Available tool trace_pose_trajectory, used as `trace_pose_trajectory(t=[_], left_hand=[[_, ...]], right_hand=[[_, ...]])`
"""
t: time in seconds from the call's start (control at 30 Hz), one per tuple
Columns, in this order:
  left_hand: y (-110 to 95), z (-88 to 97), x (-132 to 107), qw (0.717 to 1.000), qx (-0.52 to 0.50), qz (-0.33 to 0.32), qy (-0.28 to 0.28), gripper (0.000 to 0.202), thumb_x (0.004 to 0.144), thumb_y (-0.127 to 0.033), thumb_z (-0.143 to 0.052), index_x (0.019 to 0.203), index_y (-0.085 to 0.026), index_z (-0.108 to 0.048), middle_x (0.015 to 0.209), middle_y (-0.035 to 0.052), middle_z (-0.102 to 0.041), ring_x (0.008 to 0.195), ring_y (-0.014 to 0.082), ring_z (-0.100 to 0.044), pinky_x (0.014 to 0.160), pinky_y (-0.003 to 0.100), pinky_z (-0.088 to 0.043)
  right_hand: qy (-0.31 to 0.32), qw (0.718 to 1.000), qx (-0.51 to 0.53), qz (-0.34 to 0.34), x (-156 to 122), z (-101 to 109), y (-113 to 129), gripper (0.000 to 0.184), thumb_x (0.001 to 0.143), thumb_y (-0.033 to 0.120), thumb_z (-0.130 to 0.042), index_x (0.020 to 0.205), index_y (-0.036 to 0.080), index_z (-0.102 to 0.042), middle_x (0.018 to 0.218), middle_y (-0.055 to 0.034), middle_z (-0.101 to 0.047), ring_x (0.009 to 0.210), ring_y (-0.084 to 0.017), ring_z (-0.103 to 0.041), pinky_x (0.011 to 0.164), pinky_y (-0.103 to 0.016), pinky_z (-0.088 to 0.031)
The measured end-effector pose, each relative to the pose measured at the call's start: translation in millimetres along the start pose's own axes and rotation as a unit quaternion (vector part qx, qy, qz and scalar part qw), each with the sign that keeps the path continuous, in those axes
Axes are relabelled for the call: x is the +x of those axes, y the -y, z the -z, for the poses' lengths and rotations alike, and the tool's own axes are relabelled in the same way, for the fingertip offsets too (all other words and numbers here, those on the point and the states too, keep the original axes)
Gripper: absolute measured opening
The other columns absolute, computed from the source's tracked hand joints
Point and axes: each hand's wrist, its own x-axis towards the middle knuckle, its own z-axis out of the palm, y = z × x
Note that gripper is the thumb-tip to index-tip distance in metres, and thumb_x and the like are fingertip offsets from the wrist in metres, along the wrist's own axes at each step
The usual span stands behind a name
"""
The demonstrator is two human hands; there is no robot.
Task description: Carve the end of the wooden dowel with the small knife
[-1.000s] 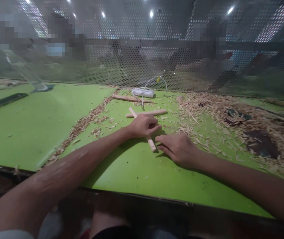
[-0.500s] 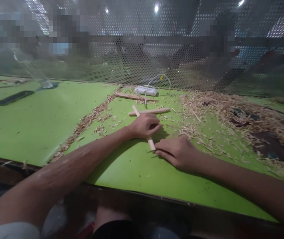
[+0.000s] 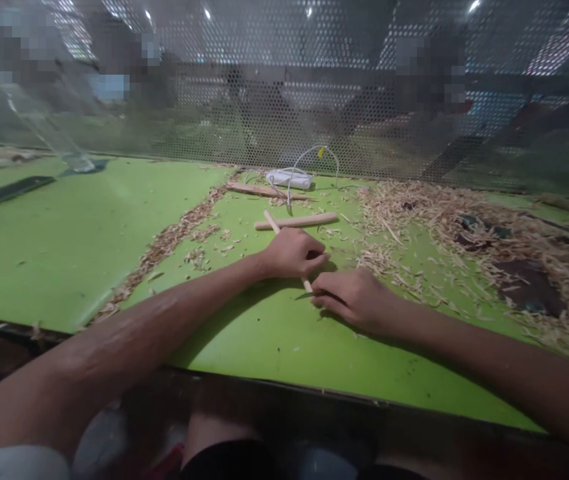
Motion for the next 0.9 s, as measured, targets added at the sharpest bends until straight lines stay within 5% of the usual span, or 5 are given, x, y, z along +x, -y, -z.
trace_pose_trajectory(t=[0.2,0.57,0.9], left_hand=[[3.1,-2.3,0.4,1.000,0.013,0.007,-0.005,0.035,0.088,-0.032,-0.052,0.055,-0.019,-0.054,0.053,0.0027,-0.060,0.045,0.0114,-0.042,0.050,0.028,-0.030],[1.6,-2.0,-0.8,1.000,0.018,0.000,-0.020,0.031,0.083,-0.025,-0.052,0.053,-0.019,-0.051,0.051,0.0029,-0.059,0.044,0.0109,-0.042,0.049,0.026,-0.029],[5.6,-3.3,4.3,0.999,-0.024,-0.024,-0.005,0.023,0.068,-0.014,-0.055,0.048,-0.021,-0.046,0.044,-0.0006,-0.052,0.041,0.0096,-0.036,0.046,0.027,-0.029]], right_hand=[[0.063,0.997,0.031,-0.021,-5.5,14.9,-5.9,0.027,0.109,0.027,-0.042,0.097,0.018,-0.064,0.079,-0.0023,-0.065,0.061,-0.014,-0.051,0.060,-0.027,-0.033],[-0.049,0.993,-0.057,0.091,-14.1,-2.9,-15.1,0.029,0.110,0.022,-0.043,0.099,0.014,-0.069,0.078,-0.0025,-0.067,0.063,-0.013,-0.054,0.058,-0.028,-0.031],[-0.032,0.995,-0.078,0.056,-18.7,0.9,-13.5,0.027,0.106,0.017,-0.046,0.092,0.017,-0.069,0.075,-0.0020,-0.066,0.063,-0.014,-0.051,0.059,-0.030,-0.028]])
